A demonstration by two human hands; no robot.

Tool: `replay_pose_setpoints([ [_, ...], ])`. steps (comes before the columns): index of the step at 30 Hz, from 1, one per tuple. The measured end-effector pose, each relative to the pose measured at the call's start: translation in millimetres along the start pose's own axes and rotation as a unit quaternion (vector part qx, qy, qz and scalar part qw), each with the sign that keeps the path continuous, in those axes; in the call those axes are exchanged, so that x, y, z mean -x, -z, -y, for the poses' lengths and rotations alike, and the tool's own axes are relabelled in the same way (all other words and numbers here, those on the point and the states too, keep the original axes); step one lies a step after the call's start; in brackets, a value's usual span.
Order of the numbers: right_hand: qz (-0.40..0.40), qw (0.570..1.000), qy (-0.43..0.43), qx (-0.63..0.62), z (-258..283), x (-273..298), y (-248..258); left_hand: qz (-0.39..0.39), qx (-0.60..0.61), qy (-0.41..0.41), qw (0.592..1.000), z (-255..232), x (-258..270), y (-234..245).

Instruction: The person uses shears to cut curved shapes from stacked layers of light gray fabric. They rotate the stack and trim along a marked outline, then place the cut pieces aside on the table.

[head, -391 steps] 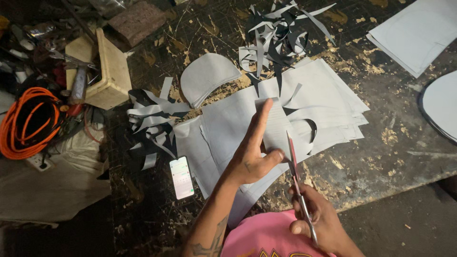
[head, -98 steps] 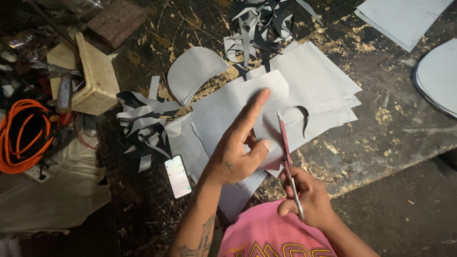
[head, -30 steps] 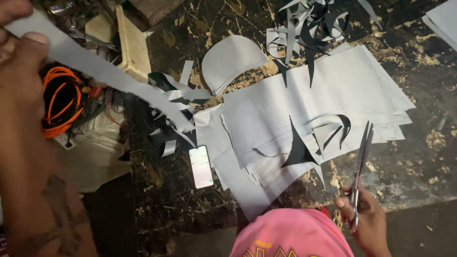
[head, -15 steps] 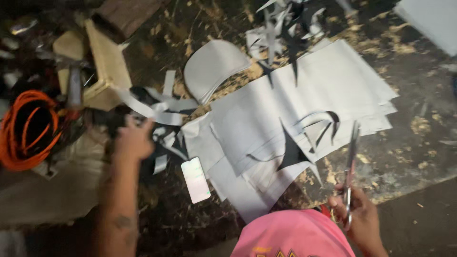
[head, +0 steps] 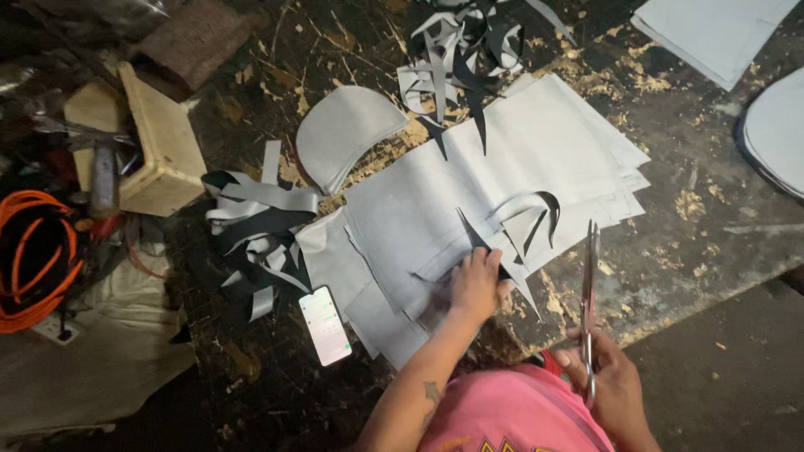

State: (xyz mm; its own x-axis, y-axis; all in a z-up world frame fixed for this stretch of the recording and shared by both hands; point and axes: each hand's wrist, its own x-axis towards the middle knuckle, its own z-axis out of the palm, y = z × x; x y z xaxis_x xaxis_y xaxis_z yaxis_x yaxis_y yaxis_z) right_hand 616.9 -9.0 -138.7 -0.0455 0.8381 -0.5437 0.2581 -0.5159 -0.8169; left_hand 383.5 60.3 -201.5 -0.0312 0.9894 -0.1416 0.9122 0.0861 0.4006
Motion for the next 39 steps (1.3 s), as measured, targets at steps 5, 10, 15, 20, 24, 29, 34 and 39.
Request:
replay_pose_setpoints([
  [5,0.011,1.0,-0.011,0.024,-3.0,-1.0,-1.3,0.012,0.037,-0.034,0.999,18.4,5.4,3.2],
  [10,0.057,0.998,-0.016,-0.021,4.7,-13.2,-9.2,0.141,0.006,-0.009,0.99,-9.5,12.9,25.9],
  [15,0.054,0.997,0.044,-0.014,12.2,-11.7,-5.5,-0.072,0.221,0.047,0.972,-16.9,29.5,56.0],
  [20,0.153,0.968,0.061,-0.188,18.1,-17.8,-2.5,-0.003,0.398,-0.023,0.917,-16.3,62.6,102.2],
  [24,0.153,0.977,0.088,-0.12,29.6,-27.5,-12.5,0.085,0.473,-0.049,0.876,-30.5,76.1,120.9],
  [29,0.074,0.979,0.052,-0.181,49.5,-27.3,-30.9,0.064,0.667,0.071,0.739,-40.8,83.8,114.7],
  [34,0.089,0.946,0.038,-0.309,71.2,-30.9,-31.3,0.018,0.679,0.066,0.731,-51.5,103.2,104.5],
  [39,0.116,0.95,0.07,-0.281,74.4,-28.5,-26.9,0.009,0.646,0.059,0.761,-51.7,113.4,103.7],
])
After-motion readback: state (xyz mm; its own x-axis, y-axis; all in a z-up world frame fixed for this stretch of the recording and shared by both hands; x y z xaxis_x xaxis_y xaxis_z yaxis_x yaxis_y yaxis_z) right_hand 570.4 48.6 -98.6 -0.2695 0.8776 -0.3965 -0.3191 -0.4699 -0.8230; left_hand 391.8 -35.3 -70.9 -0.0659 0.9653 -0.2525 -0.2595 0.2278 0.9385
